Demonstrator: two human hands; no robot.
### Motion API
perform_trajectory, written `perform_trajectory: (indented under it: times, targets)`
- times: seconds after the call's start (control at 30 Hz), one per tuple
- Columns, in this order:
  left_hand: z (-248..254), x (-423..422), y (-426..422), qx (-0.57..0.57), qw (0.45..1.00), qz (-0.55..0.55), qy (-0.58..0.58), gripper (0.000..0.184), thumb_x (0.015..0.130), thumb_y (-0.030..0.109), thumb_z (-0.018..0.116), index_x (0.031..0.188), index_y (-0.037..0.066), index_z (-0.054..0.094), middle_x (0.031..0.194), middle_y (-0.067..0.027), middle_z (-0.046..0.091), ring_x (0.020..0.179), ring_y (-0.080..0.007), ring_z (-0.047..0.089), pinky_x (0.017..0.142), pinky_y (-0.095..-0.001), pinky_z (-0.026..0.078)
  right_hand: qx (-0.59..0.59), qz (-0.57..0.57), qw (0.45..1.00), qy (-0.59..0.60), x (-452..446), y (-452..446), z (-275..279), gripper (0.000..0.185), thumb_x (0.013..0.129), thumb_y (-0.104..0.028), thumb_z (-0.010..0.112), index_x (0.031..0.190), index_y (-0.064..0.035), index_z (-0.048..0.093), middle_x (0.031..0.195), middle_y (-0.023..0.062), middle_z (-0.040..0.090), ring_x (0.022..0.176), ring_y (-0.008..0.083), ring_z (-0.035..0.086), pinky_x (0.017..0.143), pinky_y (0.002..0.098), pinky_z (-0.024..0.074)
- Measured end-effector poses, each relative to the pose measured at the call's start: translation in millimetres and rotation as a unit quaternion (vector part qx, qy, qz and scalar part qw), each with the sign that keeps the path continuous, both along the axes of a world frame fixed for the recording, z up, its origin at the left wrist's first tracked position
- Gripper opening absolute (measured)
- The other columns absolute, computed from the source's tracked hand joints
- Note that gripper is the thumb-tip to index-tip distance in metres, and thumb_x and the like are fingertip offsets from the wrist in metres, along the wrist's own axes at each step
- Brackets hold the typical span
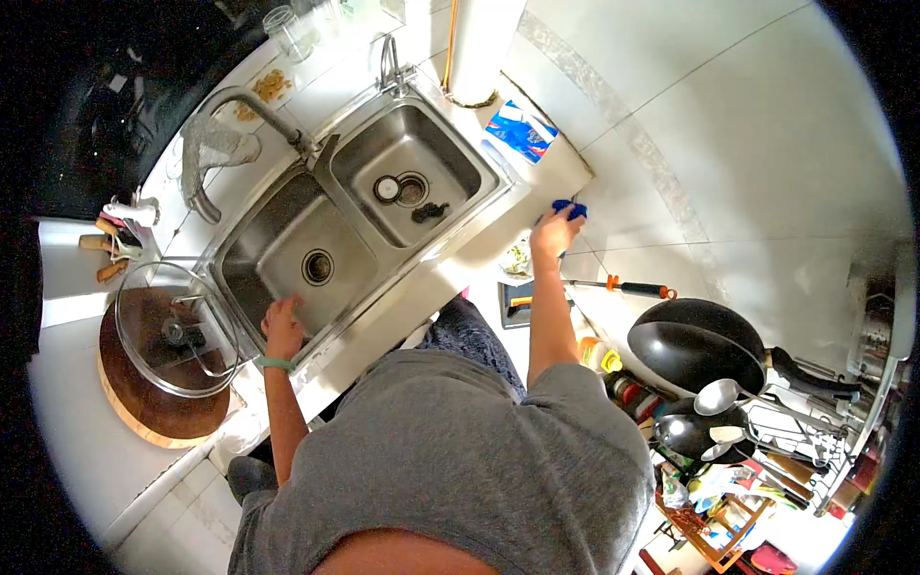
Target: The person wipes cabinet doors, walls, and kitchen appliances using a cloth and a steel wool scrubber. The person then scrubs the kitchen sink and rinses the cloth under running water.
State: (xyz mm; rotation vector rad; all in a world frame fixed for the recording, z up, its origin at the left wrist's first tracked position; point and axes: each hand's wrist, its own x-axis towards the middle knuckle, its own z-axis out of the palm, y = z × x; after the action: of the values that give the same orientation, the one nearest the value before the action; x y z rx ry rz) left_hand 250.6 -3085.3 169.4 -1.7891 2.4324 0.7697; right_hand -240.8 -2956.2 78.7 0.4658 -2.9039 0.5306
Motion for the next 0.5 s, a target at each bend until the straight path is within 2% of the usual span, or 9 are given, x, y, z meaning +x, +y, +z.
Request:
perform_trajectory:
  times: [0.03, 0.07, 0.2, 0.23, 0.27, 0.37, 0.43, 0.47, 0.5]
  targets:
    - [2, -4, 0, 0.000, 1.000, -0.002, 0.000, 0.045, 0.067, 0.001, 0.049, 0.109, 0.016, 0.054, 0.112, -0.0129, 0.045, 0.115, -0.0306, 0.038, 0.101, -0.0522, 0.016, 0.054, 0.050, 0.989, 0.130, -5, -4, -26, 0.049, 0.086, -0.023, 0.049, 0.126, 0.0044, 0.041, 0.119, 0.0310, 0.039, 0.106, 0.0411, 0.044, 0.092, 0.0440, 0.0390]
    - [6, -10, 0, 0.026, 1.000, -0.001, -0.003, 0.045, 0.067, 0.002, 0.049, 0.109, 0.016, 0.054, 0.112, -0.0131, 0.045, 0.115, -0.0307, 0.038, 0.100, -0.0523, 0.017, -0.002, 0.100, 0.984, 0.147, -1, -11, -21, 0.052, 0.085, -0.027, 0.052, 0.130, -0.0040, 0.039, 0.127, 0.0253, 0.034, 0.108, 0.0395, 0.043, 0.089, 0.0439, 0.0415]
    - [9, -33, -8, 0.047, 0.998, -0.027, -0.019, 0.044, 0.068, 0.001, 0.049, 0.109, 0.017, 0.054, 0.113, -0.0130, 0.046, 0.115, -0.0304, 0.038, 0.100, -0.0521, 0.018, 0.146, 0.068, 0.985, -0.060, 5, -49, -4, 0.050, 0.083, -0.036, 0.055, 0.131, -0.0318, 0.039, 0.138, 0.0097, 0.024, 0.112, 0.0375, 0.039, 0.082, 0.0461, 0.0462]
    - [9, -39, -10, 0.047, 0.998, -0.027, -0.020, 0.044, 0.068, 0.001, 0.049, 0.109, 0.017, 0.054, 0.113, -0.0130, 0.046, 0.115, -0.0304, 0.038, 0.100, -0.0521, 0.018, 0.128, 0.082, 0.987, -0.044, -2, -50, -8, 0.048, 0.084, -0.035, 0.053, 0.131, -0.0321, 0.040, 0.137, 0.0139, 0.026, 0.109, 0.0394, 0.041, 0.081, 0.0469, 0.0461]
    - [9, -44, -12, 0.037, 0.999, -0.038, -0.007, 0.045, 0.068, 0.001, 0.050, 0.109, 0.018, 0.054, 0.112, -0.0125, 0.046, 0.115, -0.0301, 0.038, 0.100, -0.0517, 0.018, 0.129, 0.081, 0.987, -0.047, -11, -48, -11, 0.048, 0.084, -0.035, 0.053, 0.131, -0.0321, 0.040, 0.137, 0.0139, 0.026, 0.109, 0.0394, 0.041, 0.081, 0.0469, 0.0461]
    - [1, -54, -16, 0.021, 0.998, -0.065, 0.008, 0.044, 0.068, 0.002, 0.050, 0.109, 0.018, 0.054, 0.110, -0.0117, 0.047, 0.113, -0.0296, 0.039, 0.099, -0.0506, 0.019, 0.077, 0.141, 0.986, 0.045, -59, -32, -27, 0.046, 0.085, -0.028, 0.050, 0.130, -0.0287, 0.042, 0.134, 0.0218, 0.029, 0.104, 0.0423, 0.046, 0.078, 0.0482, 0.0472]
    - [5, -61, -22, 0.004, 0.997, -0.075, 0.011, 0.044, 0.068, 0.002, 0.051, 0.108, 0.019, 0.054, 0.110, -0.0113, 0.047, 0.112, -0.0294, 0.040, 0.099, -0.0500, 0.020, 0.125, 0.066, 0.990, -0.025, -77, -32, -6, 0.047, 0.083, -0.024, 0.051, 0.129, -0.0247, 0.043, 0.124, 0.0223, 0.036, 0.101, 0.0415, 0.048, 0.076, 0.0457, 0.0490]
    - [12, -65, -22, 0.016, 0.998, -0.067, 0.011, 0.046, 0.068, 0.001, 0.050, 0.110, 0.018, 0.053, 0.112, -0.0109, 0.046, 0.114, -0.0298, 0.038, 0.100, -0.0509, 0.018, 0.148, 0.031, 0.988, -0.011, -100, -26, -31, 0.045, 0.082, -0.022, 0.052, 0.126, -0.0232, 0.045, 0.120, 0.0214, 0.038, 0.101, 0.0400, 0.049, 0.075, 0.0456, 0.0496]
    - [17, -66, -21, 0.027, 0.998, -0.055, 0.013, 0.048, 0.068, -0.001, 0.049, 0.112, 0.018, 0.052, 0.114, -0.0105, 0.046, 0.117, -0.0302, 0.037, 0.101, -0.0517, 0.016, 0.175, 0.022, 0.984, -0.022, -114, -22, -40, 0.035, 0.081, -0.023, 0.052, 0.116, -0.0194, 0.051, 0.114, 0.0200, 0.044, 0.098, 0.0381, 0.052, 0.075, 0.0444, 0.0496]
